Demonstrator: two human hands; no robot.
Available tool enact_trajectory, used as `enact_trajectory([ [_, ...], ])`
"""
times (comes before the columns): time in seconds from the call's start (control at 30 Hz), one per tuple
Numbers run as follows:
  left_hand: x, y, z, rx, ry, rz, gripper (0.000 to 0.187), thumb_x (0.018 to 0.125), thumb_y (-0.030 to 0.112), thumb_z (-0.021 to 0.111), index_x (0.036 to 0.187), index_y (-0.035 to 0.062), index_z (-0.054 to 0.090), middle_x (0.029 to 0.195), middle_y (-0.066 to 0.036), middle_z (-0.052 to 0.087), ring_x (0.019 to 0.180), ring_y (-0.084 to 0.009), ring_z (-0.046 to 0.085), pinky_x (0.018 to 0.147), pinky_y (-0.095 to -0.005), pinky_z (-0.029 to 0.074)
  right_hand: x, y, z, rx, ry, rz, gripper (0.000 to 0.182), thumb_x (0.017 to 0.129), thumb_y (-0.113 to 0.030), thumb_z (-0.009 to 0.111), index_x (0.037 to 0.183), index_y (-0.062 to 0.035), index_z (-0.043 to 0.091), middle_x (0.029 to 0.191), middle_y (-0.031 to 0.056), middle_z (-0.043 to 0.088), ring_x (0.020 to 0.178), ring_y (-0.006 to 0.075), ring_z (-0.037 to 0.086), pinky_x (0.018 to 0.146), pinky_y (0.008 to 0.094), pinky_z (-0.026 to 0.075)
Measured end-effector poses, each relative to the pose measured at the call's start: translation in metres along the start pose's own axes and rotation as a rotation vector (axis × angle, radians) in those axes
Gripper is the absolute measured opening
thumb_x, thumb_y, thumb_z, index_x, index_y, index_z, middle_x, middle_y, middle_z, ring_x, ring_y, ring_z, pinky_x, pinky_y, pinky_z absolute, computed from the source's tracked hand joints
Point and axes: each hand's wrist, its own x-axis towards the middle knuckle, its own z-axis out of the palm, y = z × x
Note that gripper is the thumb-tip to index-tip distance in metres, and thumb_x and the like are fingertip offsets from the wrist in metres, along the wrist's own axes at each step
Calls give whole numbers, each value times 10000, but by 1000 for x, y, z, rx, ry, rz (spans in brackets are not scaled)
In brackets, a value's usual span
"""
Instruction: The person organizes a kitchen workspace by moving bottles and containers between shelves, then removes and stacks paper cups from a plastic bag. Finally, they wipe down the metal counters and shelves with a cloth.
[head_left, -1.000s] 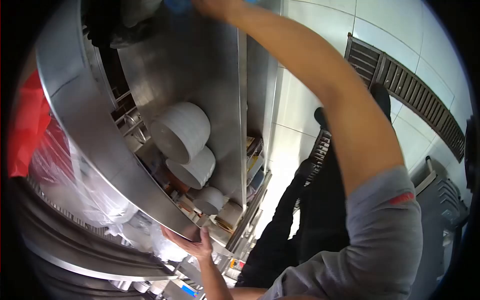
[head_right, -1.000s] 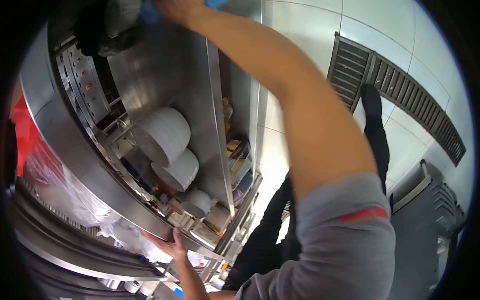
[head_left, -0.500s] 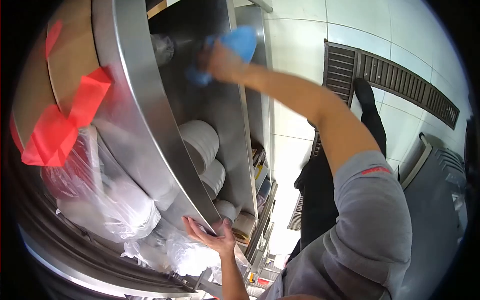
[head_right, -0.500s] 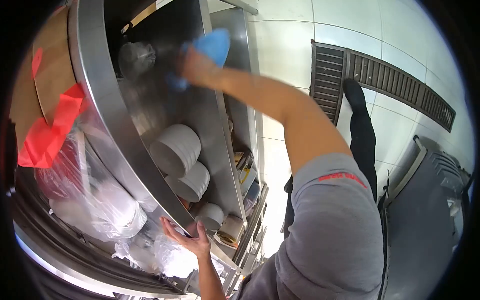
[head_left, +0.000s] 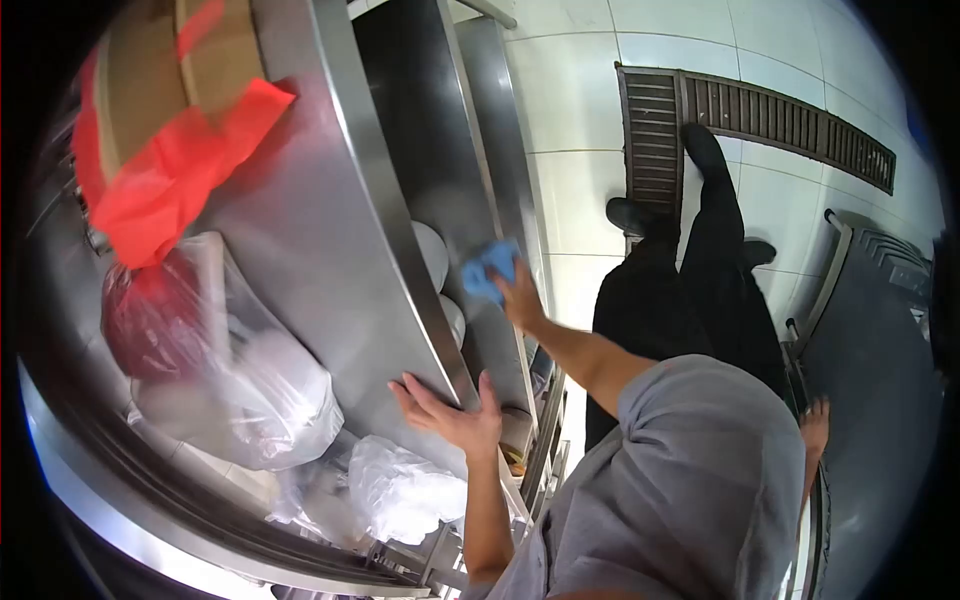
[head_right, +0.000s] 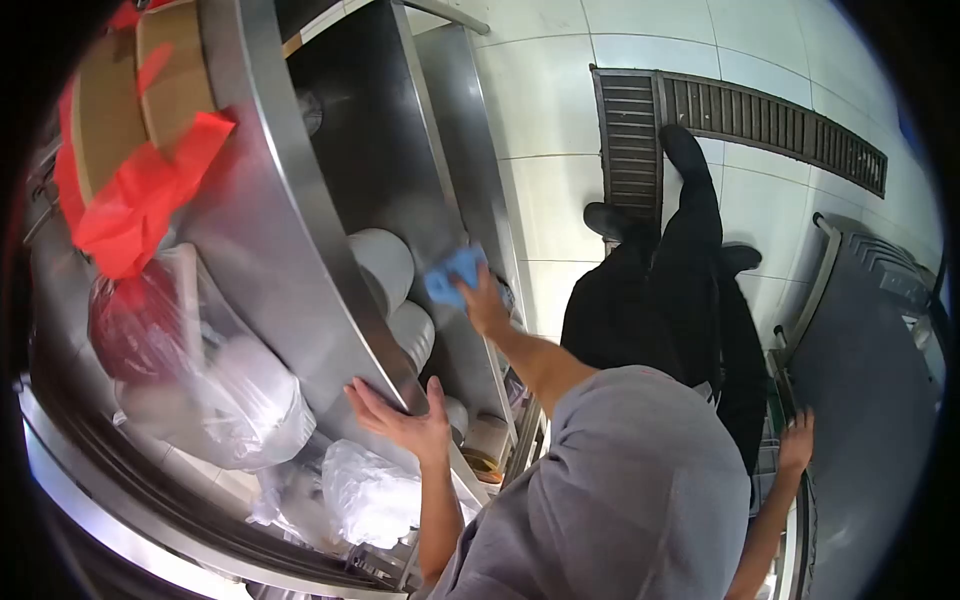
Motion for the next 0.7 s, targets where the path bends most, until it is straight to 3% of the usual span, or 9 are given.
enact_trajectory([
  [0.07,-1,-4,1,20,13,14,984,741,455,768,1464,-8,286,1485,-290,249,1325,-426,278,1072,-561,189,-51,-12,-33,34,-693,256,569,796,-121,622,1328,-265,482,1406,275,358,1154,467,527,938,478,472],
  [0.17,0,-3,5,6,41,-6,954,743,455,755,1463,15,309,1482,-280,260,1320,-424,288,1060,-570,200,-83,15,-41,-125,-1433,-215,561,709,-210,657,1265,-202,577,1161,168,643,1104,325,604,927,411,475],
  [0.3,-4,-8,4,2,73,-17,895,766,446,727,1465,51,329,1485,-250,276,1315,-424,291,1060,-560,215,-5,-37,-131,-104,-1324,-293,538,620,-200,651,1154,-138,656,1062,171,682,1004,350,639,878,440,501],
  [0.33,-7,-16,6,-66,92,14,874,764,437,736,1448,49,356,1490,-245,269,1322,-414,301,1054,-547,242,30,-84,-173,-159,-1428,-340,611,595,-182,666,1200,-109,639,1153,190,646,1082,347,606,928,440,475],
  [0.4,-11,-9,-2,-154,117,57,852,761,427,746,1431,46,382,1495,-241,262,1329,-404,311,1049,-534,269,70,-154,-255,125,-1472,-149,616,595,-167,709,1201,-103,625,1118,155,666,1005,323,637,885,385,486],
  [0.47,-17,2,-32,-864,25,241,804,766,398,754,1389,24,409,1436,-210,361,1302,-371,371,1050,-496,317,79,-221,-311,317,-1268,-438,617,629,-173,712,1233,-118,604,1107,160,666,997,323,638,881,397,483],
  [0.53,-38,-27,-11,-934,108,97,764,768,378,758,1352,13,425,1379,-194,411,1269,-353,414,1035,-479,351,60,-260,-306,343,-1006,-612,739,692,-187,717,1384,-132,465,1247,172,598,1094,316,592,930,402,457],
  [0.63,-22,-90,-53,-699,136,-133,652,767,299,769,1252,-8,460,1206,-143,521,1162,-300,517,982,-448,425,49,-281,-285,698,-1028,-625,896,765,-288,737,1506,-142,255,1352,194,510,1234,366,487,1009,423,400],
  [0.7,26,-76,-93,-592,435,34,614,762,263,766,1224,-10,469,1206,-141,534,1098,-286,553,961,-413,446,65,-271,-277,690,-848,-891,947,831,-353,715,1540,-145,122,1382,197,477,1305,390,408,1054,429,363],
])
